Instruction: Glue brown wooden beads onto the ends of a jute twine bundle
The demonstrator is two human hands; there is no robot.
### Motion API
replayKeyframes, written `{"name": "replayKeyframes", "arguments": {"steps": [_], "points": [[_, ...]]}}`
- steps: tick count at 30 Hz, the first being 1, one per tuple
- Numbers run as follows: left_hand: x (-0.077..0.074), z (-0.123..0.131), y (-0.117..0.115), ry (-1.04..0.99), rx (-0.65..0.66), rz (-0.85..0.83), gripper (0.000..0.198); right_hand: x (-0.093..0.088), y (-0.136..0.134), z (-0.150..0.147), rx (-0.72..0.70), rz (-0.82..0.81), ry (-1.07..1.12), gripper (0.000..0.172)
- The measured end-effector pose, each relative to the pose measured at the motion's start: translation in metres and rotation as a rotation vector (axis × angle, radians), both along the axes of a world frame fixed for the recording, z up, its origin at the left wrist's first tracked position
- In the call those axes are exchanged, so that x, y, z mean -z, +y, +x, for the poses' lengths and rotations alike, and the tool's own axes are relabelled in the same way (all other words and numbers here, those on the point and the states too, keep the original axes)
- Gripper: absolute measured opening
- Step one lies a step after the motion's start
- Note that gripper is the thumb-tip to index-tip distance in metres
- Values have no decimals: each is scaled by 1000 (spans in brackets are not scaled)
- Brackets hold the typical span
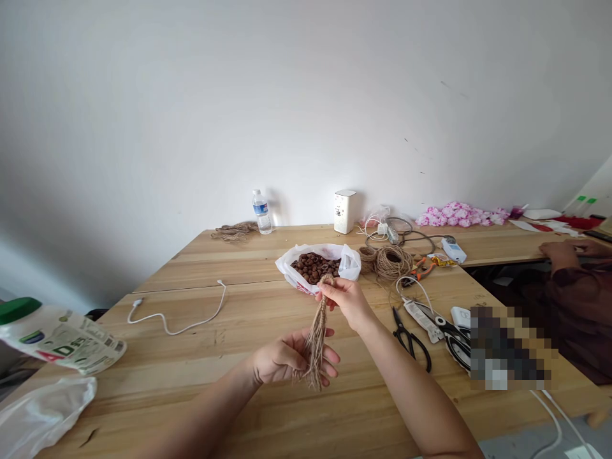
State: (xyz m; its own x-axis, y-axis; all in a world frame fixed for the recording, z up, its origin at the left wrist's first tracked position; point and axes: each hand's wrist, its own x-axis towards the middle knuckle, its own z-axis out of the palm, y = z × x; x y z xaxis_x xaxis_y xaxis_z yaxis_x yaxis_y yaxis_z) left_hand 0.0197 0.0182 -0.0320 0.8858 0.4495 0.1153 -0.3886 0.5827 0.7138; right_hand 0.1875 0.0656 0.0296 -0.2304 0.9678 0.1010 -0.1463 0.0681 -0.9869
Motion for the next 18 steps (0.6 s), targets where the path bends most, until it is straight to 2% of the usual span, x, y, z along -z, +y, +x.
{"name": "replayKeyframes", "arguments": {"steps": [5,8,10,14,18], "points": [[-3,-8,2,13,117,-7,75,-1,4,4,25,-10,22,27],[-7,-14,5,66,140,51,65,0,4,4,22,-21,18,29],[-9,-15,7,109,12,111,54,3,3,1,-3,-27,-1,29],[-10,-8,10,249,-397,146,41,11,-1,-11,-70,1,-88,31],[-6,1,10,365,-575,87,30,17,-5,-17,-149,25,-157,34]]}}
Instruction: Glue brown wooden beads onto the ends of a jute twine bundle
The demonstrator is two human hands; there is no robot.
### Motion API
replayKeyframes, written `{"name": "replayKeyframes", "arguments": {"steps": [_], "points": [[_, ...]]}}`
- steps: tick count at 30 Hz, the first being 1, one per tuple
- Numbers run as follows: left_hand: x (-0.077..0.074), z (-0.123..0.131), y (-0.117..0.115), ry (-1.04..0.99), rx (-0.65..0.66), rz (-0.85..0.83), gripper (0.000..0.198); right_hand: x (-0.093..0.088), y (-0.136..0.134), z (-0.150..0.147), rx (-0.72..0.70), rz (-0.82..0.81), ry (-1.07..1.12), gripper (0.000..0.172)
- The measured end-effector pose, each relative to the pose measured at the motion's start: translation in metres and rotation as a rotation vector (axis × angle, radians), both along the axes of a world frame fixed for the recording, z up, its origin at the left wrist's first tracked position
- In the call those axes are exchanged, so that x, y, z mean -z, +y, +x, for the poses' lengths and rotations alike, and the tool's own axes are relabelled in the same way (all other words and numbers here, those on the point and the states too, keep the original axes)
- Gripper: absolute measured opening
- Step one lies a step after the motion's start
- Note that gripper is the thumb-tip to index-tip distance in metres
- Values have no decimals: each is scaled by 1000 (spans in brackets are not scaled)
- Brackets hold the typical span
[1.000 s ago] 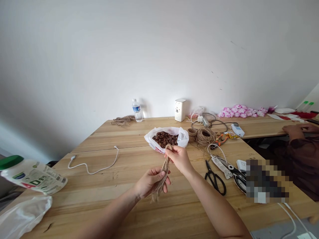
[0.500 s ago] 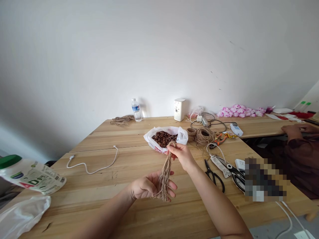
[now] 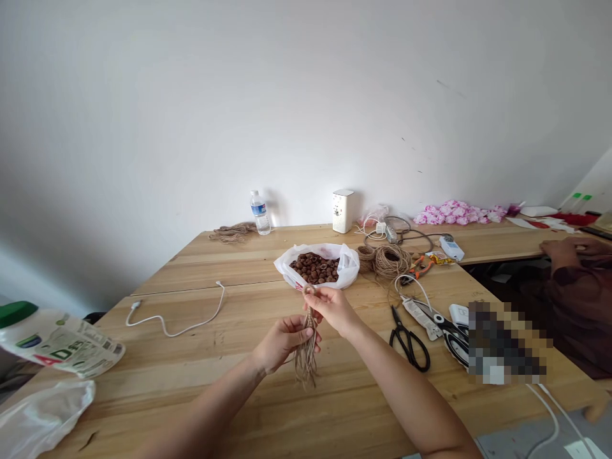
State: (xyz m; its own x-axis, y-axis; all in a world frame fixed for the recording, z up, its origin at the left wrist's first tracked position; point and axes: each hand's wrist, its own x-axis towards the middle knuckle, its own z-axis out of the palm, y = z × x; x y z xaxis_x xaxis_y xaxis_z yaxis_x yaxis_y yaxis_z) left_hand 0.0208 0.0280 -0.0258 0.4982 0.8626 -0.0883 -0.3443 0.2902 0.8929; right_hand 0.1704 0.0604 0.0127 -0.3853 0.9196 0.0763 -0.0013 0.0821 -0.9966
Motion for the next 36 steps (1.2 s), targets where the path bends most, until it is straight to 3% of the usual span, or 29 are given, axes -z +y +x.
{"name": "replayKeyframes", "arguments": {"steps": [3,6,11,17,23,27,31,36], "points": [[1,1,1,4,-96,-14,31,2,0,2,-107,19,-91,33],[0,-1,3,17,-106,28,30,3,0,4,-107,27,-136,33],[-6,-4,2,-106,-55,-9,35,6,4,8,-218,-84,-11,31],[-6,-4,2,54,-189,125,25,10,5,9,-260,-137,68,34],[-10,-8,4,149,-330,157,26,2,0,4,-32,17,-111,24],[-13,-15,7,112,-295,101,26,7,0,0,-69,-107,-56,23],[-11,-17,11,28,-262,37,28,13,0,-2,-46,10,-64,20],[-7,-16,13,12,-238,98,29,14,-2,-4,-57,54,-74,26]]}}
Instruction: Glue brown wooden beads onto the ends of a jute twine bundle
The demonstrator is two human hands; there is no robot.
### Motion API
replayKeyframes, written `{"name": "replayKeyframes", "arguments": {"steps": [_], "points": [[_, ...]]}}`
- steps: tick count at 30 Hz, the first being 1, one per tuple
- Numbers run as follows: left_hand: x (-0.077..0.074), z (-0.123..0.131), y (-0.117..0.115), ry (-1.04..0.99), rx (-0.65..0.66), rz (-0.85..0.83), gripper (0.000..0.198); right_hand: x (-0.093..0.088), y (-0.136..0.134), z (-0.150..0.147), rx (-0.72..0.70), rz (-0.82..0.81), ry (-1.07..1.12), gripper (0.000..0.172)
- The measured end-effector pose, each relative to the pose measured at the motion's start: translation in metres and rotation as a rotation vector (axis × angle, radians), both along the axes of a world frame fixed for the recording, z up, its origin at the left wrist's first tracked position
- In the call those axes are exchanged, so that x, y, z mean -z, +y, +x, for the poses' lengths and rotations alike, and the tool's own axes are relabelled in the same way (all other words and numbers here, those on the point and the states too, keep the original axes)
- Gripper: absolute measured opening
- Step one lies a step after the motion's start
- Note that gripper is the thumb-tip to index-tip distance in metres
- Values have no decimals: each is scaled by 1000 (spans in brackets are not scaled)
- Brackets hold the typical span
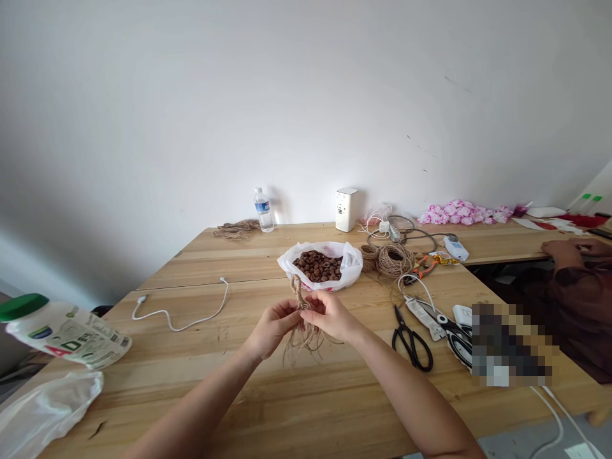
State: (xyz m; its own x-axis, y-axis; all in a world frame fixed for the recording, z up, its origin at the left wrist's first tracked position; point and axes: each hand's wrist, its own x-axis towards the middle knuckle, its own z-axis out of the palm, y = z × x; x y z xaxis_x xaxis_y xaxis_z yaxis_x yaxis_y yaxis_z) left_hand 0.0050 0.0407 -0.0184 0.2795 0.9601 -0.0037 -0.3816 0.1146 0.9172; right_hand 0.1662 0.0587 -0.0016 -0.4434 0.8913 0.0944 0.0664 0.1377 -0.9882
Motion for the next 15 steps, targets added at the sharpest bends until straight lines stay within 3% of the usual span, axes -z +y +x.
{"name": "replayKeyframes", "arguments": {"steps": [5,7,11,15], "points": [[-3,-2,0,-100,88,-183,25,-3,0,0,101,-168,-11,24],[-4,-2,0,-112,104,-178,24,-5,-1,0,112,-208,-15,23],[-1,2,-1,-8,5,-48,26,-6,-1,-1,70,-211,-2,22],[1,3,-1,-25,-36,-108,29,-3,0,0,6,-204,-4,27]]}}
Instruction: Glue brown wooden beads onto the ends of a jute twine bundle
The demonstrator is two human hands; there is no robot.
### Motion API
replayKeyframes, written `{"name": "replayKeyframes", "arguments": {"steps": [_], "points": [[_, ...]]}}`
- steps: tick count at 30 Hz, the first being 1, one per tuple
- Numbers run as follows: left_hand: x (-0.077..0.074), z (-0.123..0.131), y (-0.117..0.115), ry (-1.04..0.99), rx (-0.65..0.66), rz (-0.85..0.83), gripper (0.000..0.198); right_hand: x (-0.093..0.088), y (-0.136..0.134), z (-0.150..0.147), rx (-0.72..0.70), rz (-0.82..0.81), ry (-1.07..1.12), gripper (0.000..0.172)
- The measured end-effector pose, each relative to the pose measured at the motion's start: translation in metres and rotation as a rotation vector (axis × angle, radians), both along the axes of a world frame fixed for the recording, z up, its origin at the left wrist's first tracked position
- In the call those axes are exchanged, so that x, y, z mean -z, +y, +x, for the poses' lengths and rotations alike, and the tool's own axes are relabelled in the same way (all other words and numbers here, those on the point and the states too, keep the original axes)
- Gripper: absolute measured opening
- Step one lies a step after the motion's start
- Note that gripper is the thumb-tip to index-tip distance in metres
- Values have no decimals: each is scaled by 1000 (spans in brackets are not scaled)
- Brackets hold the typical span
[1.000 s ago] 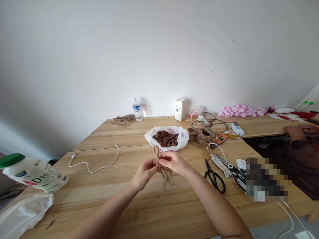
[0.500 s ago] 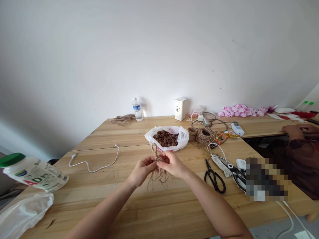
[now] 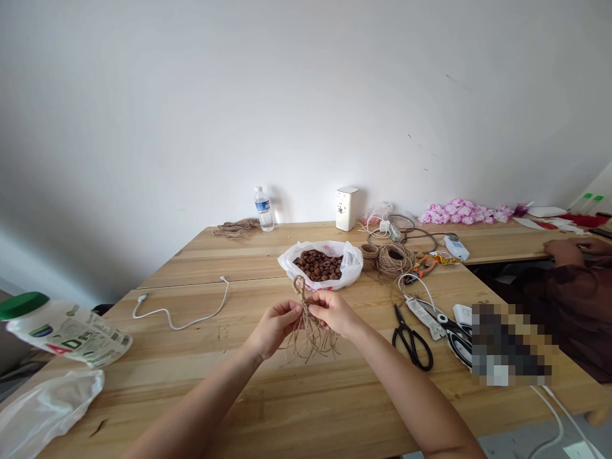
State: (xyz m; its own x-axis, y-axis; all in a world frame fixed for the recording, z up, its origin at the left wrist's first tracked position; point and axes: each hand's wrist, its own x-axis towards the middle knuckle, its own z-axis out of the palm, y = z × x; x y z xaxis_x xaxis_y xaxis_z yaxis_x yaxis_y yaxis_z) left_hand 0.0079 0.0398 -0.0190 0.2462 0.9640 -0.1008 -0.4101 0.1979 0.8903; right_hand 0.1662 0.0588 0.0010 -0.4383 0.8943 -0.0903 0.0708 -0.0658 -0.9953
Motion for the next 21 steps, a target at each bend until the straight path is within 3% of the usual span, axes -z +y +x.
{"name": "replayKeyframes", "arguments": {"steps": [7,13,18,21], "points": [[2,-1,0,-15,52,-47,33,9,1,-4,8,146,-29,22],[8,-2,4,98,-24,7,38,5,-3,-7,-14,117,-82,27],[7,-4,6,-1,36,12,37,3,-2,-2,-125,146,-31,28],[5,-5,6,-41,49,6,35,3,0,0,-106,108,-16,24]]}}
